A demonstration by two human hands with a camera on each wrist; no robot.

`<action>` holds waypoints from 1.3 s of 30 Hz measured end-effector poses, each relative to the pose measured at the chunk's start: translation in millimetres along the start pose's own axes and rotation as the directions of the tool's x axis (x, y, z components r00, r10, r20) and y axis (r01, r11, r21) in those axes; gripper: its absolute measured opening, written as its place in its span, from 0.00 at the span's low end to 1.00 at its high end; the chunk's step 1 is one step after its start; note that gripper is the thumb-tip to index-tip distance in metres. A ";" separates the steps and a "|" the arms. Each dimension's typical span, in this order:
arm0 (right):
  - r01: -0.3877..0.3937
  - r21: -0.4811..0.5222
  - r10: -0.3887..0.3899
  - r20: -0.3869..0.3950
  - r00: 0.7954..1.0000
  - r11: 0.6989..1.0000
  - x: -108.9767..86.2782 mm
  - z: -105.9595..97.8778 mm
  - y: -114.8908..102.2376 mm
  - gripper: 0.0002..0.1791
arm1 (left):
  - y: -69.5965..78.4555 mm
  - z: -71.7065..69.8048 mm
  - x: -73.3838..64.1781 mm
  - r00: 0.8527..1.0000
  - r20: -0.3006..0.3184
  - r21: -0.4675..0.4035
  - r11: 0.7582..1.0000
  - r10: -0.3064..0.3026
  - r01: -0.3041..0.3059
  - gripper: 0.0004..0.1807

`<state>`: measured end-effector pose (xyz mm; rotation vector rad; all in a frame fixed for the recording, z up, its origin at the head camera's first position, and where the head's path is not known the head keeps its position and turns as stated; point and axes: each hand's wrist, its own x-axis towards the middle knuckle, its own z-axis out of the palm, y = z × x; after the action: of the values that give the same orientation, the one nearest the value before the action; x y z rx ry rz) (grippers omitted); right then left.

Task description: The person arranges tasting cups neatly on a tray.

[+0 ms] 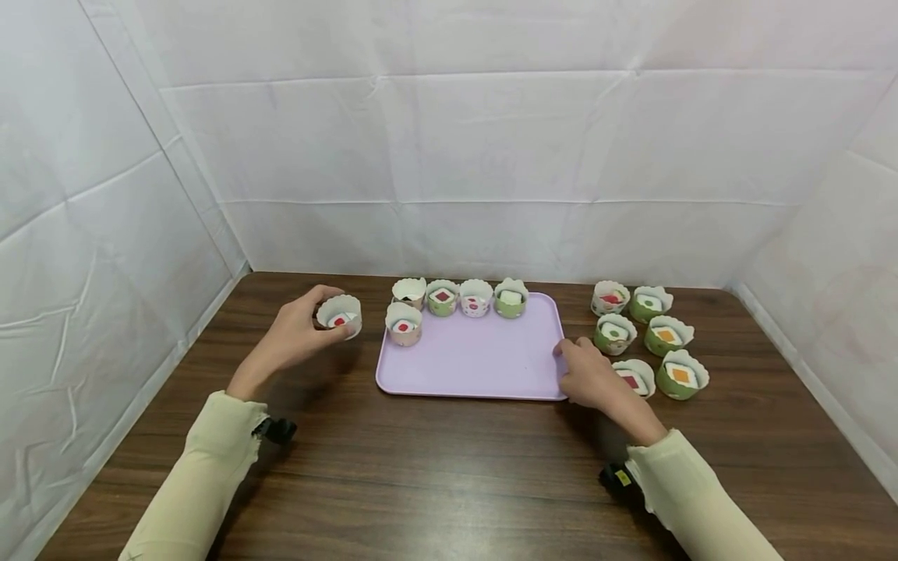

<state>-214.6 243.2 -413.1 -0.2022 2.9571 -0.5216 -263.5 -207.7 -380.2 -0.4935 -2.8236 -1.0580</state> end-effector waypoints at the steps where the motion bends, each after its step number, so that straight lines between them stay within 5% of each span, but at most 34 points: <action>1: 0.001 0.000 -0.001 0.000 1.000 1.000 0.0 -0.1 -0.1 0.26 | 2.2 1.3 1.9 1.000 -0.003 -0.008 1.000 0.002 -0.002 0.34; 28: -0.005 0.009 0.005 -0.004 1.000 1.000 -1.9 -0.9 -0.9 0.25 | 68.7 56.6 52.4 0.992 0.050 -0.147 0.983 0.115 -0.107 0.35; 39: -0.005 0.007 0.005 -0.008 1.000 1.000 -1.7 -0.2 -1.0 0.25 | 79.6 83.5 67.1 0.987 0.041 -0.070 0.986 0.156 -0.153 0.33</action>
<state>-212.8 242.6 -412.4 -0.1919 2.9627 -0.5331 -298.1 -78.8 -380.8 -0.7393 -2.7428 -1.1260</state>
